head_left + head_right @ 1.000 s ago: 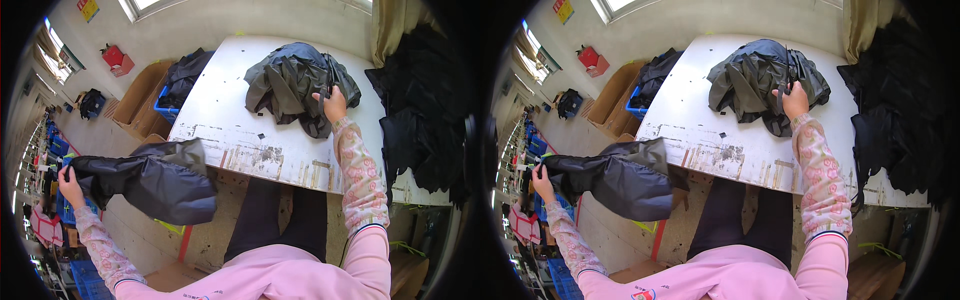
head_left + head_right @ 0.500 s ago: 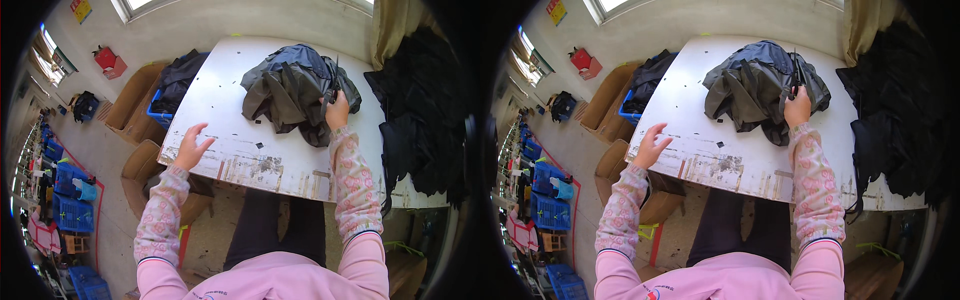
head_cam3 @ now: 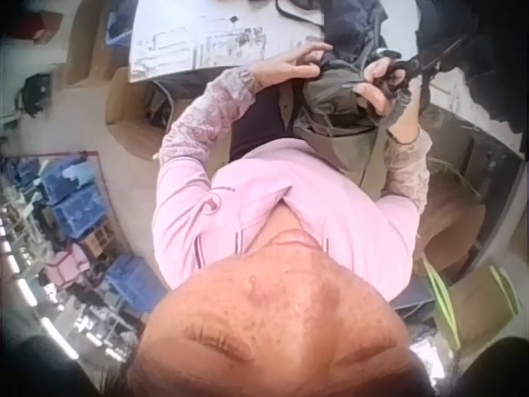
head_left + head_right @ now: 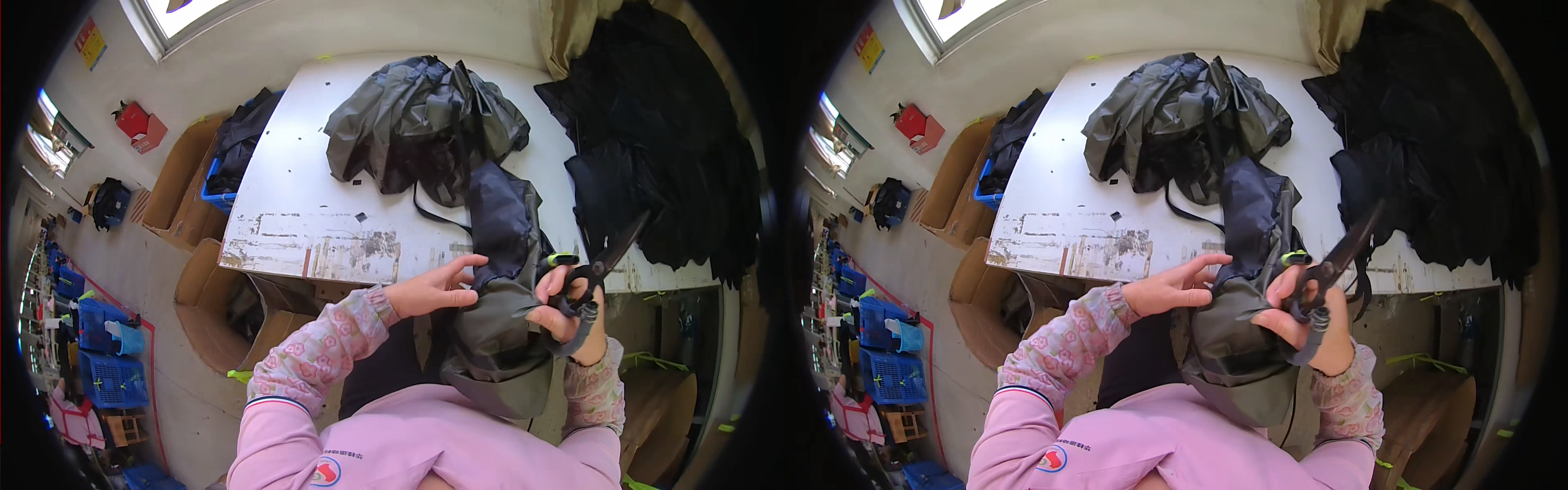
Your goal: Inspecting and trimming threads or excess material from dark-colored textile bags or liners at a factory workstation.
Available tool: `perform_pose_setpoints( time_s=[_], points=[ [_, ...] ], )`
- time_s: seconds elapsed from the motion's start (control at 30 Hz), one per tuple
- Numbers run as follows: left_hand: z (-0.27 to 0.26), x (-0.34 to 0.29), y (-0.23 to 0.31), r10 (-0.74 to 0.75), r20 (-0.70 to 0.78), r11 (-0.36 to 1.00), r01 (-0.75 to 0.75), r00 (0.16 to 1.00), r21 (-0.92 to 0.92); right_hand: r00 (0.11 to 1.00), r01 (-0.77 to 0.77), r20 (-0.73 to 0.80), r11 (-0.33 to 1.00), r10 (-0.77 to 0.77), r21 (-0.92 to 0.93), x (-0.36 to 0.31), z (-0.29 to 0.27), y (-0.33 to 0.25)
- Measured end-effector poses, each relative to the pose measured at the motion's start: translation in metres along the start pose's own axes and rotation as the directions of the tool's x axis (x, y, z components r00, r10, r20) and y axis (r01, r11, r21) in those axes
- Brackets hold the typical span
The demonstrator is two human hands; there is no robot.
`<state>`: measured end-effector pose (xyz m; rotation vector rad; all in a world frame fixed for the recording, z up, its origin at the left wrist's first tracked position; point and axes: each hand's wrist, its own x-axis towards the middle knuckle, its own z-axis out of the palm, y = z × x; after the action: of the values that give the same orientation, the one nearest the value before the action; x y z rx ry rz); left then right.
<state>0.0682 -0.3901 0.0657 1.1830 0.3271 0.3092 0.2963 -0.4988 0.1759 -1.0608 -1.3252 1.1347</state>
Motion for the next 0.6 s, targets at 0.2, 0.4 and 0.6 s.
perform_pose_setpoints(
  time_s=[0.2,0.4,0.6],
  points=[
    [0.074,-0.078,-0.101,-0.429,-0.340,0.863,0.268,0.837,-0.428,0.940,-0.328,0.089,0.944,0.330,-0.037,-0.057,0.029,0.056],
    [0.098,-0.090,-0.150,-0.374,-0.182,0.755,0.185,0.909,-0.629,0.989,-0.044,-0.146,0.936,-0.008,-0.349,-0.034,-0.035,0.086],
    [0.085,-0.101,-0.103,-0.149,-0.464,0.913,-0.059,0.873,-0.403,0.996,-0.026,-0.081,0.707,-0.044,-0.707,-0.006,-0.108,0.144]
  ],
)
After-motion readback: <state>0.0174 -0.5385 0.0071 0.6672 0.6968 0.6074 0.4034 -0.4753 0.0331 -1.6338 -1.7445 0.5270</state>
